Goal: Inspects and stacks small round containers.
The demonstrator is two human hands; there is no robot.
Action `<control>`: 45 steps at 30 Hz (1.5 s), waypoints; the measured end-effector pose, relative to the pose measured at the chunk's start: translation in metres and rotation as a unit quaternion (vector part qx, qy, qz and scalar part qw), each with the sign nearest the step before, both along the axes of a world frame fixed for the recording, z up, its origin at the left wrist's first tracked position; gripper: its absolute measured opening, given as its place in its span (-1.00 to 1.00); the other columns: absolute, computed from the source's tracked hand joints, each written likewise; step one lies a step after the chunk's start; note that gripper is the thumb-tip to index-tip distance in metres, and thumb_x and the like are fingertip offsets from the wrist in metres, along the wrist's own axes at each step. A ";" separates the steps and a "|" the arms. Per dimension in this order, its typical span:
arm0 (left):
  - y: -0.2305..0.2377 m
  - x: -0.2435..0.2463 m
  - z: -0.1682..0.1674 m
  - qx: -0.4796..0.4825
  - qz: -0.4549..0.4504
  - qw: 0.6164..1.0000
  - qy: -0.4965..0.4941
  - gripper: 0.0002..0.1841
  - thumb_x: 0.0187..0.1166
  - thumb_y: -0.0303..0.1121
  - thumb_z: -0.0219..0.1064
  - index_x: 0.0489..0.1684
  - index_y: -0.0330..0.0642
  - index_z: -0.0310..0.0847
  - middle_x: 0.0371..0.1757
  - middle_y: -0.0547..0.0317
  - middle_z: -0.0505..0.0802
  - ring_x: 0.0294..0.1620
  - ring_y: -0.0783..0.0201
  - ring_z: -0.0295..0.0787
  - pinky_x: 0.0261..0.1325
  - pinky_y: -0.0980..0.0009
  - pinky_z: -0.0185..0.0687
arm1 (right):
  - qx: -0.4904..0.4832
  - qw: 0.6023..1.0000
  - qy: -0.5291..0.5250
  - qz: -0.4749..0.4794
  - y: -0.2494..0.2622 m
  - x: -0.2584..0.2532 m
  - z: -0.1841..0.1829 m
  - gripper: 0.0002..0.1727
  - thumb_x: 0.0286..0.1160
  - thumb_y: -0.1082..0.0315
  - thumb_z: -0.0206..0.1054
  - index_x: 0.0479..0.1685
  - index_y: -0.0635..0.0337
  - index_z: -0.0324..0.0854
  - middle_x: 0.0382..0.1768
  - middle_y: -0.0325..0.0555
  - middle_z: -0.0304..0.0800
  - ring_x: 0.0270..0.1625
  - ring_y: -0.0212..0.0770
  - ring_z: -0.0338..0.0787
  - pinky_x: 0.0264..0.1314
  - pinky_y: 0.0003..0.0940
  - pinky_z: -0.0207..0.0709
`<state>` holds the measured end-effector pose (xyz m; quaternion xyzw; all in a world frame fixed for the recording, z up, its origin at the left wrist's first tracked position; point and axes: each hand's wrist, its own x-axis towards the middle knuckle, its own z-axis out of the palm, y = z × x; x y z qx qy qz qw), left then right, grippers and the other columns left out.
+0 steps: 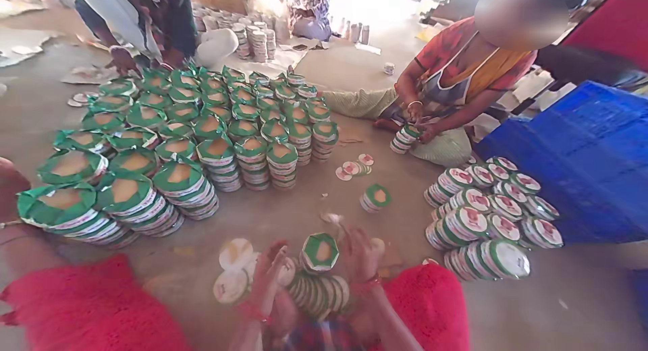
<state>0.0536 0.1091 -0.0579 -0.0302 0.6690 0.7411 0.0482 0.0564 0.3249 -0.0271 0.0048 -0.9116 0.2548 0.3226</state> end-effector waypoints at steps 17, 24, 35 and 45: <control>0.046 -0.029 -0.016 -0.171 -0.102 0.979 -0.044 -0.51 0.55 -0.37 0.44 0.45 -0.33 0.52 0.40 -0.19 0.70 0.22 0.05 0.77 0.26 0.14 0.70 | 0.152 0.976 -0.063 0.141 -0.007 0.025 -0.032 -0.62 0.60 0.16 0.25 0.22 0.14 0.79 0.11 -0.09 0.93 0.27 0.01 0.86 0.29 -0.03 0.72; 0.041 -0.030 -0.024 -0.130 -0.095 0.986 -0.041 -0.48 0.46 -0.35 0.51 0.41 -0.28 0.57 0.36 -0.12 0.72 0.19 0.12 0.77 0.20 0.20 0.72 | 0.090 0.959 -0.200 0.181 -0.023 0.005 -0.044 -0.27 0.40 0.65 0.26 0.71 0.42 0.28 0.64 0.15 0.50 0.70 0.14 0.48 0.77 0.03 0.29; 0.040 -0.025 -0.030 -0.086 -0.093 0.991 -0.054 -0.54 0.66 -0.45 0.27 0.54 -0.31 0.48 0.46 -0.16 0.68 0.35 0.12 0.71 0.41 0.20 0.62 | 0.019 0.921 -0.321 0.219 -0.016 0.003 -0.034 -0.28 0.64 0.50 0.12 0.83 0.38 0.04 0.80 0.16 0.21 0.85 0.04 0.22 0.91 -0.11 0.00; 0.064 -0.021 -0.005 -0.487 -0.170 0.849 0.114 0.47 -0.21 0.06 0.85 0.86 -0.36 -0.08 0.62 -0.43 0.48 0.68 -0.35 0.34 0.72 -0.12 0.22 | -0.346 0.914 -0.197 0.070 0.004 0.030 -0.030 -0.35 0.73 0.42 0.05 0.80 0.41 0.08 0.73 0.25 0.30 0.72 -0.02 0.44 0.76 -0.15 0.31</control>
